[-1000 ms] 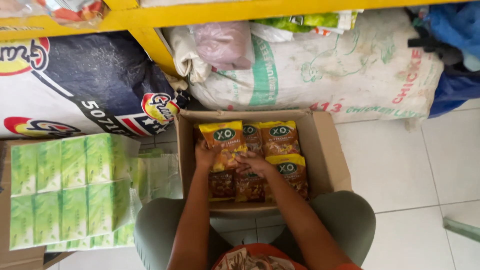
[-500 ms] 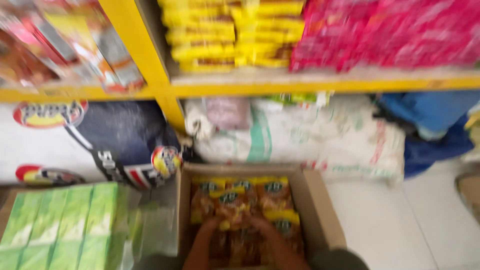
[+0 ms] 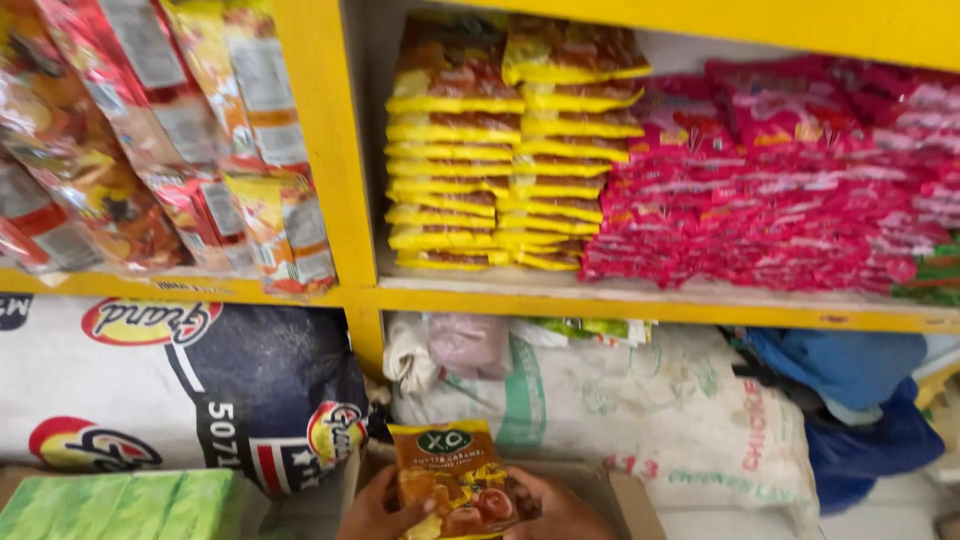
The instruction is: The person is stocking snack packets and other small items onto grocery store shelves from a box on the floor.
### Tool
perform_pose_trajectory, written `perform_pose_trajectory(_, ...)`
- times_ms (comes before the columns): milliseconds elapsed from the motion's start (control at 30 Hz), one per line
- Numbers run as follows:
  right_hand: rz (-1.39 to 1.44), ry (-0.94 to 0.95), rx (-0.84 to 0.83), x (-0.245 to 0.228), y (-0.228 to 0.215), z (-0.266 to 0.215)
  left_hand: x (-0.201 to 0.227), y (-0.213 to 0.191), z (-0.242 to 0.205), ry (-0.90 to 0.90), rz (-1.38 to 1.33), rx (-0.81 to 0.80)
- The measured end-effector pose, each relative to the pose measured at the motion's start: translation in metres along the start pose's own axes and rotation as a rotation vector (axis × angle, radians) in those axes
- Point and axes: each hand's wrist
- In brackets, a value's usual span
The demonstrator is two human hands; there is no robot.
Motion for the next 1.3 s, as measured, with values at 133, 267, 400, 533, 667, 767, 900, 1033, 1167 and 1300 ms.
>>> perform_pose_trajectory(133,-0.139,-0.232,0.180,-0.071,0.032,-0.006,0.141,-0.005,-0.042,0.322,-0.254,-0.135)
perform_pose_trajectory(267,-0.624,-0.537,0.562,-0.145,0.022,-0.003,0.258,-0.001,-0.059,0.572,-0.139,-0.010)
perform_pose_trajectory(400,-0.755,-0.814,0.640,-0.250,0.017,0.018,0.360,0.000,-0.028,0.903,0.009,0.097)
perform_pose_trajectory(533,-0.622,-0.933,0.651,-0.346,0.021,0.043,0.434,-0.007,0.045,1.180,0.176,0.306)
perform_pose_trajectory(667,-0.710,-0.926,0.788,-0.415,0.008,0.072,0.494,-0.020,0.136,1.308,0.415,0.620)
perform_pose_trajectory(767,-1.053,-1.168,0.961,-0.439,-0.016,0.097,0.541,-0.023,0.150,1.088,0.338,0.514)
perform_pose_trajectory(900,-1.418,-0.888,1.422,-0.461,0.029,0.094,0.562,-0.040,0.215,1.054,0.265,0.451)
perform_pose_trajectory(1033,-1.651,-0.914,1.423,-0.471,0.008,0.113,0.560,-0.052,0.282,1.113,0.155,0.316)
perform_pose_trajectory(1167,-1.809,-1.197,1.452,-0.470,-0.007,0.124,0.555,-0.076,0.341,1.090,0.244,0.396)
perform_pose_trajectory(1300,-1.829,-1.077,1.359,-0.465,0.012,0.120,0.555,-0.093,0.365,1.311,1.267,0.508)
Point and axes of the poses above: each hand's wrist, its own z-axis towards the middle knuckle, its own y-axis out of the palm, x = y × z, and after that the axes turned 2 degrees about y, right-handed
